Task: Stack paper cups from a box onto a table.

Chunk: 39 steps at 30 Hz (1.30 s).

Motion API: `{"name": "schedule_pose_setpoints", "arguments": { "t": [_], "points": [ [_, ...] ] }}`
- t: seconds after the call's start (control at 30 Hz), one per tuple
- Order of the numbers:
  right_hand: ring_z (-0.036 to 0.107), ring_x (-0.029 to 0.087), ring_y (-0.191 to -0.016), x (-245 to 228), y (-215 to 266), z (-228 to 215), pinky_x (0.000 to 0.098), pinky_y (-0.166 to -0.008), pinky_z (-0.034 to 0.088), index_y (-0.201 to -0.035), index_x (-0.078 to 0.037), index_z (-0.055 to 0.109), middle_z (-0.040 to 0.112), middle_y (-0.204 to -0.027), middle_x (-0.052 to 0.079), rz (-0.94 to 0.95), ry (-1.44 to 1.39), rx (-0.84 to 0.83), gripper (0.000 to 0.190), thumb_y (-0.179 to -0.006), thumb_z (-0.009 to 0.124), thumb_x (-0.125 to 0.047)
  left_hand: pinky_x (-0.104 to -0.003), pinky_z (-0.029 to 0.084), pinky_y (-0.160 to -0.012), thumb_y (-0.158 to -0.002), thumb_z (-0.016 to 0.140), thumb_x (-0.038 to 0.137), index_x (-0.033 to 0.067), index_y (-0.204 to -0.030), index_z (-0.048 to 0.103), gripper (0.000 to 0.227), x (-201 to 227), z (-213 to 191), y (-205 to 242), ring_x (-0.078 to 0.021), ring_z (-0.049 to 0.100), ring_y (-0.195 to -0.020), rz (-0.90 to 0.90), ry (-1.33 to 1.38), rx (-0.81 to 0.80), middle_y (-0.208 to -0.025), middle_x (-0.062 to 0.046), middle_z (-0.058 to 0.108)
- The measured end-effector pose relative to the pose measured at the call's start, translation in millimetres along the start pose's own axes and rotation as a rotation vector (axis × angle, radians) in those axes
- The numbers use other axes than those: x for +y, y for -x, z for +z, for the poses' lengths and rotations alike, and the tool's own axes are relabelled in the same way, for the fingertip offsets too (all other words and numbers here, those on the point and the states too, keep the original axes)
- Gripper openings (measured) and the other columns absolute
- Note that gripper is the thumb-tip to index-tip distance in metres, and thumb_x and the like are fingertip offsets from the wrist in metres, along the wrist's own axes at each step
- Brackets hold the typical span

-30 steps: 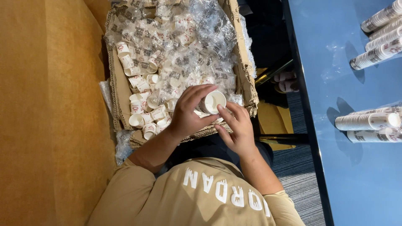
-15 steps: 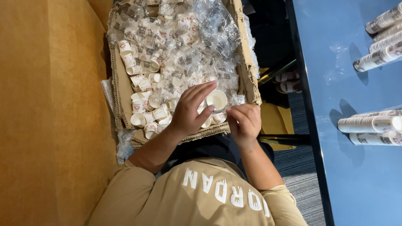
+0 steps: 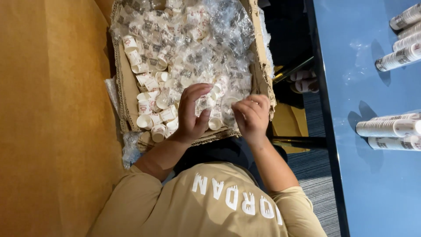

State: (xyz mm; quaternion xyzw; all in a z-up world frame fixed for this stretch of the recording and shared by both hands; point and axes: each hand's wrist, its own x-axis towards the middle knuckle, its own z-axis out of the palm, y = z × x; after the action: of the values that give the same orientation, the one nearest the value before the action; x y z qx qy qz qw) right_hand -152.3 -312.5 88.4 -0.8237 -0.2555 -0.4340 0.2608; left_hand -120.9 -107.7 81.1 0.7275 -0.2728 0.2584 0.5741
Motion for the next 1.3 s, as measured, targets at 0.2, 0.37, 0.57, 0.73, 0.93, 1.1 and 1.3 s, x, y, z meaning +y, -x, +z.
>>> {"name": "schedule_pose_setpoints", "arguments": {
  "t": [0.2,0.37,0.57,0.73,0.93,1.1,1.3],
  "points": [
    [0.061,0.024,-0.099,-0.4,-0.5,6.0,0.0544,-0.115,0.053,-0.103,-0.001,0.062,0.064,-0.097,0.010,0.295,-0.429,0.226,0.022,-0.091,0.072,0.014,-0.047,0.045,-0.114,-0.102,0.059,0.045,0.0059,-0.129,0.051,0.048,-24.6,22.4,18.3,-0.0308,0.058,-0.128,0.154,-0.070,-0.084,-0.132,-0.014,0.060],
    [0.061,0.020,-0.099,-14.4,14.8,5.5,0.0547,-0.107,0.057,-0.115,-0.004,0.057,0.061,-0.103,0.010,0.535,-0.922,0.292,0.024,-0.099,0.065,0.013,-0.049,0.048,-0.114,-0.097,0.079,0.034,0.0095,-0.130,0.049,0.051,-28.7,40.8,27.4,-0.0369,0.057,-0.131,0.309,-0.119,-0.198,-0.131,-0.015,0.057],
    [0.066,0.023,-0.103,2.1,22.6,1.3,0.0494,-0.103,0.057,-0.133,-0.004,0.054,0.068,-0.108,0.014,0.562,-1.243,0.359,0.032,-0.104,0.065,0.004,-0.049,0.049,-0.111,-0.093,0.073,0.015,0.0092,-0.126,0.047,0.043,-32.4,44.7,18.9,-0.0329,0.057,-0.128,0.240,-0.059,-0.163,-0.128,-0.011,0.056],
    [0.059,0.029,-0.135,14.9,14.3,12.3,0.0440,-0.120,0.045,-0.137,-0.005,0.048,0.060,-0.137,0.018,0.485,-0.901,0.334,0.035,-0.105,0.061,0.001,-0.035,0.052,-0.098,-0.097,0.061,0.022,0.0069,-0.121,0.052,0.030,-51.0,63.2,19.5,-0.0205,0.056,-0.110,-0.103,0.346,-0.071,-0.121,-0.009,0.051],
    [0.055,0.022,-0.132,20.0,43.7,37.7,0.0356,-0.117,0.043,-0.142,-0.001,0.043,0.055,-0.138,0.013,0.659,-1.004,0.057,0.040,-0.104,0.056,-0.003,-0.029,0.046,-0.091,-0.115,0.052,0.025,0.0008,-0.105,0.058,0.027,-60.5,89.0,25.4,-0.0109,0.054,-0.095,-0.294,0.713,-0.062,-0.107,-0.004,0.055],
    [0.055,0.013,-0.109,30.2,60.6,42.1,0.0276,-0.100,0.045,-0.131,0.000,0.055,0.059,-0.121,0.008,0.842,-1.012,0.102,0.019,-0.114,0.053,-0.010,-0.024,0.048,-0.063,-0.109,0.053,0.033,0.0015,-0.100,0.066,0.035,-67.4,101.1,26.8,-0.0080,0.058,-0.068,-0.706,1.022,-0.143,-0.078,0.000,0.064],
    [0.054,0.012,-0.111,8.0,22.2,39.5,0.0260,-0.103,0.044,-0.138,-0.004,0.044,0.057,-0.120,0.005,0.715,-0.955,0.141,0.034,-0.107,0.053,-0.010,-0.024,0.046,-0.064,-0.111,0.052,0.029,0.0024,-0.094,0.067,0.035,-103.8,105.1,41.8,-0.0066,0.057,-0.070,-0.707,0.993,-0.175,-0.079,0.000,0.065]
  ]
}}
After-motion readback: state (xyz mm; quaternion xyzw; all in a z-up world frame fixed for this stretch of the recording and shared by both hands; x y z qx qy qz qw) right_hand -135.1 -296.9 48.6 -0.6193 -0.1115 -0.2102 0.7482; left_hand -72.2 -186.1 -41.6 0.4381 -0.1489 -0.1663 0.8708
